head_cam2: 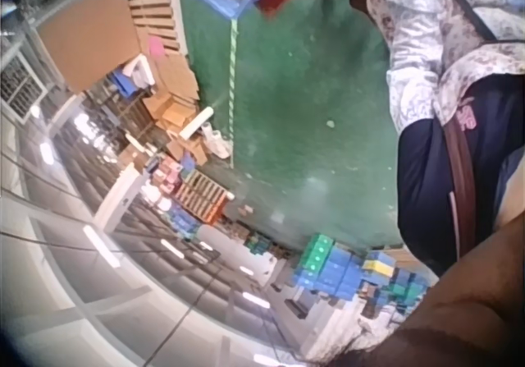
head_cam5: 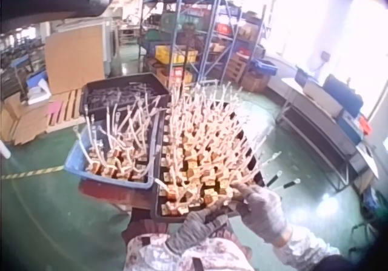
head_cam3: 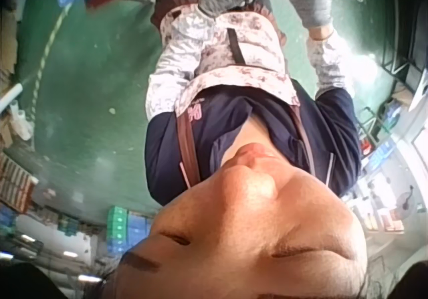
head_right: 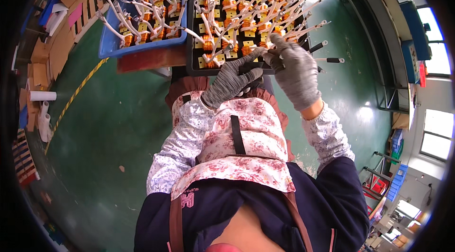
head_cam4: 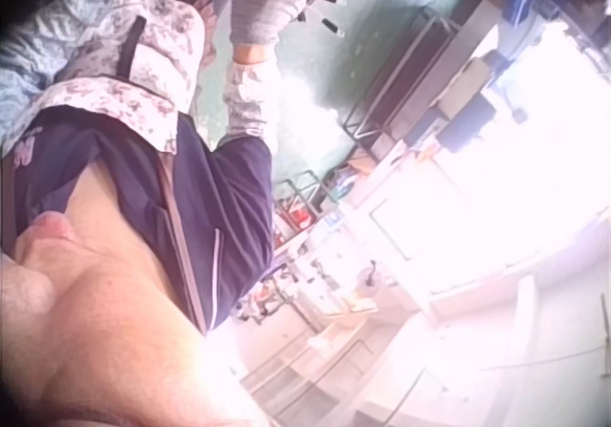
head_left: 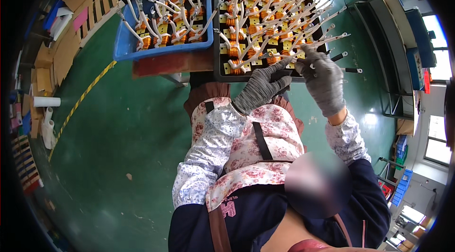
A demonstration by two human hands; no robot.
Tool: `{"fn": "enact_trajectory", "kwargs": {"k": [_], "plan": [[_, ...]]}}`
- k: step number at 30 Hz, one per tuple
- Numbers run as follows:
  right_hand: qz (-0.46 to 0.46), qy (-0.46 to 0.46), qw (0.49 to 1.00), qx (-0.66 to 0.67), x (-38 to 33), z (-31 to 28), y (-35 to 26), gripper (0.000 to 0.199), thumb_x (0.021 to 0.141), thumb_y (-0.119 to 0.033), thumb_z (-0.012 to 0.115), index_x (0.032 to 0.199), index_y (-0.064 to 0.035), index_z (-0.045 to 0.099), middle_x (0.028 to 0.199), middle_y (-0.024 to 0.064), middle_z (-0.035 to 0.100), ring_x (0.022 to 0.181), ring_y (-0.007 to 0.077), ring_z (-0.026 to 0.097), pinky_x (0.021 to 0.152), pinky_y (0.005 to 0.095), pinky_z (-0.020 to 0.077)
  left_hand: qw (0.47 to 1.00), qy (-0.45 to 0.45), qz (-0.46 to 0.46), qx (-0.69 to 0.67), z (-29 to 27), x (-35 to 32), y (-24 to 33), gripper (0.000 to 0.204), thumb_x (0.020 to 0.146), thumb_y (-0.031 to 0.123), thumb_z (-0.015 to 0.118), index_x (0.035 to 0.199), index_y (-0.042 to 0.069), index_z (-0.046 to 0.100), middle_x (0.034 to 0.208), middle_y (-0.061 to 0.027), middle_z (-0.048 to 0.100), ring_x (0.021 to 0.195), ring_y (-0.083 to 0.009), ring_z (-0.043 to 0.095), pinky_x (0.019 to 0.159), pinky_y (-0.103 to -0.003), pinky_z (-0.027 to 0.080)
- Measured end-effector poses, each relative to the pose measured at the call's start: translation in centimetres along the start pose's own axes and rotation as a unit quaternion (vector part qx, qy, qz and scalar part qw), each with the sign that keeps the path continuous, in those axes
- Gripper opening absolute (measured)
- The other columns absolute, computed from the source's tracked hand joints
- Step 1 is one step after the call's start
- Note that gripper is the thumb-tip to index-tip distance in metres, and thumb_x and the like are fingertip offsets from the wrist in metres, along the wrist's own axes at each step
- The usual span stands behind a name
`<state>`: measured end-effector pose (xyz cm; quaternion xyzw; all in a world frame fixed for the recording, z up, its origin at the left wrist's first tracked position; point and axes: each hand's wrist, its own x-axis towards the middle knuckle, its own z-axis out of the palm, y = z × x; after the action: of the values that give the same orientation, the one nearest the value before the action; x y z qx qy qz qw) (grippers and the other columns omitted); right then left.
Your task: Picking up electronic components with wires from a tray and inspecting or adjusting the connectors.
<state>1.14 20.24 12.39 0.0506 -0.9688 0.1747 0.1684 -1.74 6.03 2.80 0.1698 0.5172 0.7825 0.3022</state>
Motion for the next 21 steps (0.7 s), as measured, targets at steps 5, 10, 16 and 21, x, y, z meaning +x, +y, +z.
{"fn": "enact_trajectory", "kwargs": {"k": [5,10,16,21], "plan": [[0.033,0.002,0.998,0.061,-0.6,-0.5,-0.2,0.024,0.073,-0.009,0.072,0.096,-0.0053,0.066,0.082,0.0110,0.066,0.065,0.0229,0.065,0.059,0.0312,0.0513,1.000,-0.005,0.007,-0.007,-0.4,-0.3,-0.6,0.048,0.088,0.012,0.060,0.133,0.017,0.046,0.072,0.0062,0.059,0.051,0.0006,0.044,0.046,-0.016,0.039],[0.030,0.001,0.996,0.087,-0.8,0.1,0.0,0.021,0.074,-0.002,0.070,0.095,-0.0012,0.067,0.082,0.0098,0.066,0.066,0.0147,0.065,0.059,0.0248,0.0513,0.997,0.021,0.063,0.043,-0.7,-1.3,-1.7,0.043,0.088,0.011,0.060,0.130,0.010,0.048,0.083,0.0010,0.063,0.067,-0.0043,0.058,0.060,-0.018,0.049],[0.027,0.018,0.995,0.094,-0.5,0.2,0.1,0.016,0.074,-0.008,0.070,0.090,-0.0059,0.067,0.078,0.0122,0.064,0.062,0.0238,0.064,0.057,0.0310,0.0509,1.000,0.014,-0.018,-0.001,-0.5,-3.7,-0.3,0.020,0.088,0.009,0.060,0.106,0.001,0.060,0.087,-0.0049,0.066,0.077,-0.0089,0.062,0.067,-0.021,0.051],[-0.090,0.117,0.985,-0.084,-0.9,-1.5,-3.1,0.025,0.068,-0.010,0.073,0.093,-0.0080,0.067,0.096,0.0090,0.063,0.090,0.0286,0.059,0.077,0.0371,0.0489,0.996,0.020,-0.061,-0.056,0.0,-5.1,0.3,0.021,0.088,0.016,0.061,0.104,0.003,0.061,0.080,-0.0018,0.065,0.067,-0.0047,0.058,0.056,-0.019,0.047]]}}
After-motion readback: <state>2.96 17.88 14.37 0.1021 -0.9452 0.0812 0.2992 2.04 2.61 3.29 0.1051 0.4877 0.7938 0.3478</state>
